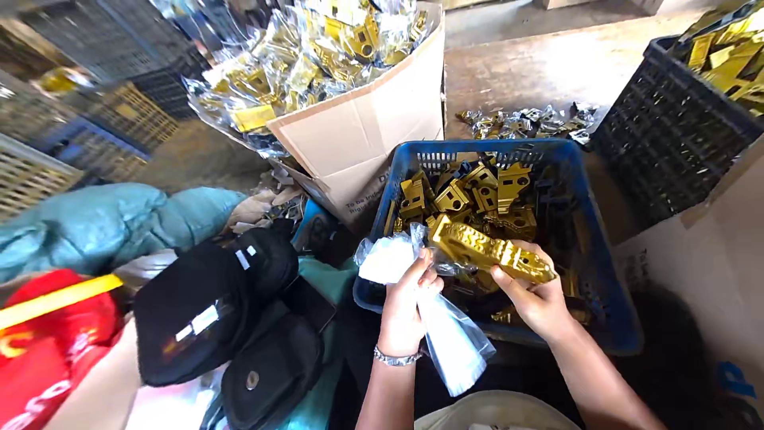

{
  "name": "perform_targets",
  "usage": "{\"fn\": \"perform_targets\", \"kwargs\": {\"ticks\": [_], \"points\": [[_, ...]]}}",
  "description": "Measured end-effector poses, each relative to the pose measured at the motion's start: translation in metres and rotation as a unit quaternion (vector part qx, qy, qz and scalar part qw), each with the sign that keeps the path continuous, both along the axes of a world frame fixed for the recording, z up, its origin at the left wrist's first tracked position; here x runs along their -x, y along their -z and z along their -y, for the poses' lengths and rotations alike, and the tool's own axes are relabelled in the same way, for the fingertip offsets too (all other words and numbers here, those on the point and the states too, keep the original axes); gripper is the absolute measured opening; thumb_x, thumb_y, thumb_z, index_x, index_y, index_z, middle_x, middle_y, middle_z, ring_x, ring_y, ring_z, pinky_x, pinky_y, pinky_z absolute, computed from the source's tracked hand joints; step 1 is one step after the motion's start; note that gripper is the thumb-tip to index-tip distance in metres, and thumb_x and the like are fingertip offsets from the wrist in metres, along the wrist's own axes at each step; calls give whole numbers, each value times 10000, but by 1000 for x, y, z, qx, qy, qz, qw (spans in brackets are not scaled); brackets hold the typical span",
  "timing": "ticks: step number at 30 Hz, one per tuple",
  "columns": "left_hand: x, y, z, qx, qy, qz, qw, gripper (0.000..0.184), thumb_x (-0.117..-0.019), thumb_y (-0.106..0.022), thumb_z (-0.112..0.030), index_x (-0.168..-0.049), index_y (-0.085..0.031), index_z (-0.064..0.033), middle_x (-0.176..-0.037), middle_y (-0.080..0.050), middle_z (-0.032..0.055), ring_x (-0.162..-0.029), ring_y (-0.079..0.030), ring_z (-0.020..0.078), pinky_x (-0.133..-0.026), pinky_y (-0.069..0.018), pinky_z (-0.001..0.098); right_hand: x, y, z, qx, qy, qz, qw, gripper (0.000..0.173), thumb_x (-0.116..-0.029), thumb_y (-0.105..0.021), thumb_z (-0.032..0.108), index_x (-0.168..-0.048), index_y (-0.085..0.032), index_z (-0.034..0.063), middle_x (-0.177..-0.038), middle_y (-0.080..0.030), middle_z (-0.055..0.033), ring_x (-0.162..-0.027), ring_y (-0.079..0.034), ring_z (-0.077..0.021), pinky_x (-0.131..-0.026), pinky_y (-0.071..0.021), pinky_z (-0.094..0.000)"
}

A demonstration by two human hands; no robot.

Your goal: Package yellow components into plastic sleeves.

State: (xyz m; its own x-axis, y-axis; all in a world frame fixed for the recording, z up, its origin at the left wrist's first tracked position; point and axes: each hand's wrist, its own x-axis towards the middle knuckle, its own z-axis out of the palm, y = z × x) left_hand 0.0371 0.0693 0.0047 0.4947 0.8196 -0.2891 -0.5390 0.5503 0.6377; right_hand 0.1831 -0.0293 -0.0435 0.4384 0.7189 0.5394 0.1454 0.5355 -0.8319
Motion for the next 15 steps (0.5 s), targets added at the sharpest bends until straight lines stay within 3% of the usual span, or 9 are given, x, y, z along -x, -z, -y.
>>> {"fn": "perform_targets", "kwargs": {"ticks": [1, 3, 6, 8, 10, 13, 15], "points": [[3, -4, -1, -17, -5, -6, 1000, 300, -1046, -383, -28, -868, -623, -54, -597, -581, -20, -467, -522, 14, -490, -481, 148, -8, 0, 4, -11, -26, 76, 997, 347, -966, -691, 153, -1301, -620, 210, -1262, -690, 118, -1159, -651, -24, -993, -566, -246], [6, -10, 0, -73, -31, -76, 994, 264, -1001, -456, 21, -850, -658, -55, -589, -593, -37, -493, -546, 2, -537, -514, 144, -19, -3, 14, -7, -76, 170, 982, 351, -977, -676, 143, -1314, -585, 106, -1309, -687, -26, -1227, -638, -82, -1037, -544, -269], [0, 0, 13, -191, -54, -135, 971, 124, -878, -643, 55, -954, -631, -42, -692, -620, -34, -545, -519, 9, -553, -478, 168, -30, -5, 17, 22, 55, 254, 965, 279, -1000, -646, 186, -1226, -547, 56, -1255, -708, -55, -1190, -652, -65, -1037, -532, -247], [-10, 2, 22, -247, -90, -128, 956, 186, -840, -693, 54, -1004, -634, -10, -805, -683, -5, -622, -577, 20, -612, -515, 184, -28, -5, 17, 35, 112, 307, 945, 268, -985, -636, 189, -1203, -569, 49, -1200, -721, -117, -1184, -661, -167, -1100, -477, -380], [-15, 1, 27, -278, -111, -141, 944, 209, -833, -696, 61, -1021, -631, -3, -849, -703, -11, -711, -638, 27, -692, -556, 204, -20, -5, 20, 63, 127, 352, 925, 265, -998, -612, 223, -1188, -572, 43, -1177, -718, -136, -1179, -662, -201, -1112, -453, -429], [-13, 1, 38, -330, -67, -166, 927, 260, -871, -698, 51, -1115, -609, 52, -971, -720, -24, -937, -686, 25, -885, -577, 232, -16, -9, 11, 70, 211, 409, 885, 228, -941, -603, 141, -1144, -575, 41, -1172, -704, -170, -1118, -680, -313, -1035, -478, -571], [-16, 0, 42, -319, -55, -151, 934, 189, -892, -652, 63, -1074, -618, 26, -937, -714, -43, -909, -678, 14, -866, -570, 224, -7, -10, 5, 64, 234, 426, 872, 243, -914, -613, 70, -1142, -546, 16, -1169, -666, -236, -1100, -666, -389, -1005, -492, -592]]}}
